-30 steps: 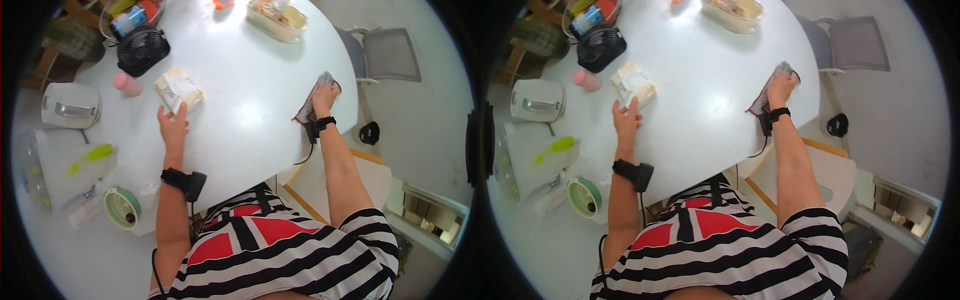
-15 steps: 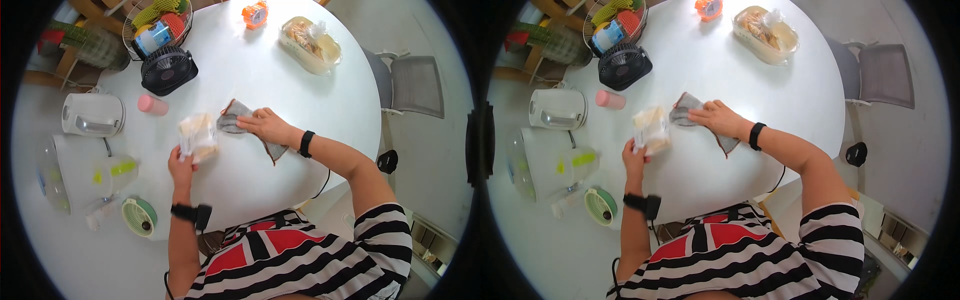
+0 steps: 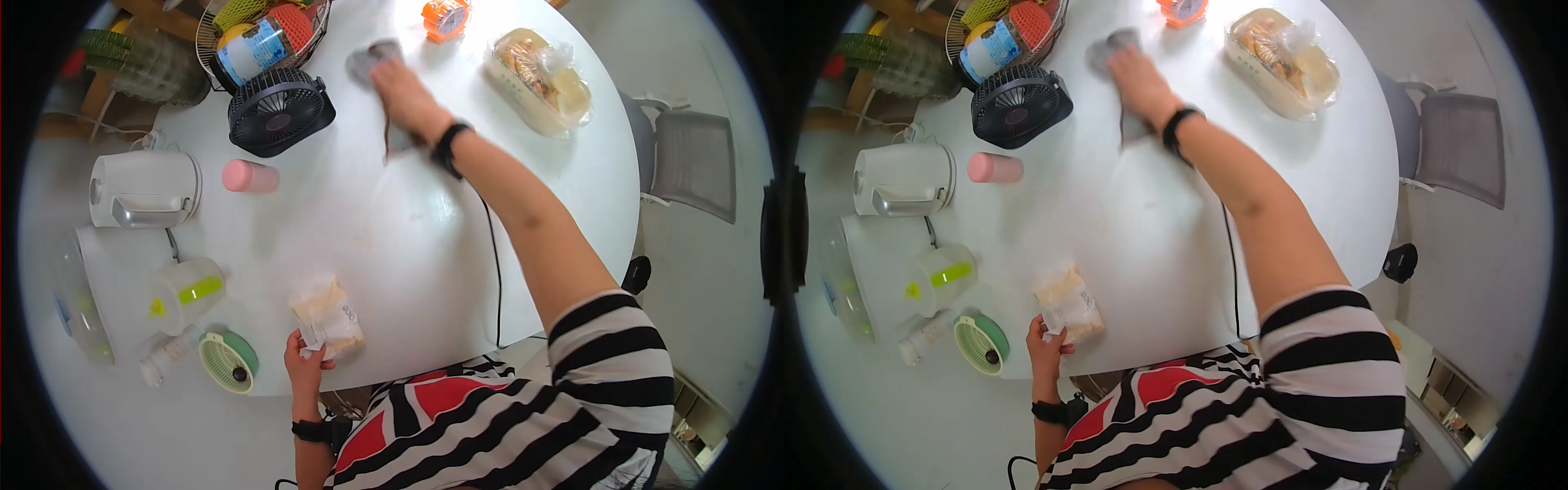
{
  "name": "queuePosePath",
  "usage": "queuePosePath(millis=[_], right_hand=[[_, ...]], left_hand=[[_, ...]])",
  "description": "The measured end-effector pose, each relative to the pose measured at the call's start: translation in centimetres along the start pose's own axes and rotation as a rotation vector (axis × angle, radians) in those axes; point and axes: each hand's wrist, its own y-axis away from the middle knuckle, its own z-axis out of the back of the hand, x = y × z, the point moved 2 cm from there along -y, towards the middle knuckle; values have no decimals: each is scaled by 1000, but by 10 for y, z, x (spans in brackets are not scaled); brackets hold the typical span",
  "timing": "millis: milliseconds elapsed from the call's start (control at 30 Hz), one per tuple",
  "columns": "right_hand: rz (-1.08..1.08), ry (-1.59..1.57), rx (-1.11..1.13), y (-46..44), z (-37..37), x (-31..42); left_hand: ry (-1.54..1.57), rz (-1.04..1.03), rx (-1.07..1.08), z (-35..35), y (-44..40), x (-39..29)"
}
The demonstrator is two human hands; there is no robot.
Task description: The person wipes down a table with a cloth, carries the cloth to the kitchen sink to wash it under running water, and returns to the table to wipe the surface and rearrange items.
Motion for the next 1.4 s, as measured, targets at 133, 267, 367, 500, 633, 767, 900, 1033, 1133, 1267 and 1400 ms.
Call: queuePosePath(millis=[133, 267, 367, 500, 633, 767, 900, 1033, 1133, 1267, 1400], right_hand=[[294, -205, 224, 140, 59, 129], [182, -172, 314, 144, 73, 93], [-169, -46, 161, 100, 50, 24], [-276, 35, -67, 115, 36, 43], [-77, -254, 140, 184, 16, 214], [287, -437, 205, 190, 13, 302], [0, -297, 190, 168, 15, 185], [-637, -137, 118, 181, 59, 41], [-497, 196, -58, 189, 28, 57], [-138, -176, 169, 182, 19, 234], [247, -380, 337, 165, 17, 363]], left_hand=[[11, 59, 6, 8, -5, 11], [-1, 56, 51, 7, -15, 13], [-25, 36, 36, 7, -5, 14], [13, -29, -10, 5, -5, 23], [-10, 22, -77, 21, -1, 43], [-127, 70, -75, 48, -8, 65], [-119, 45, -230, 82, -17, 82], [12, -8, -268, 101, -25, 104], [-196, 166, -258, 86, 10, 40], [-743, -112, -379, 119, 27, 7], [-489, -366, -245, 147, 17, -69]])
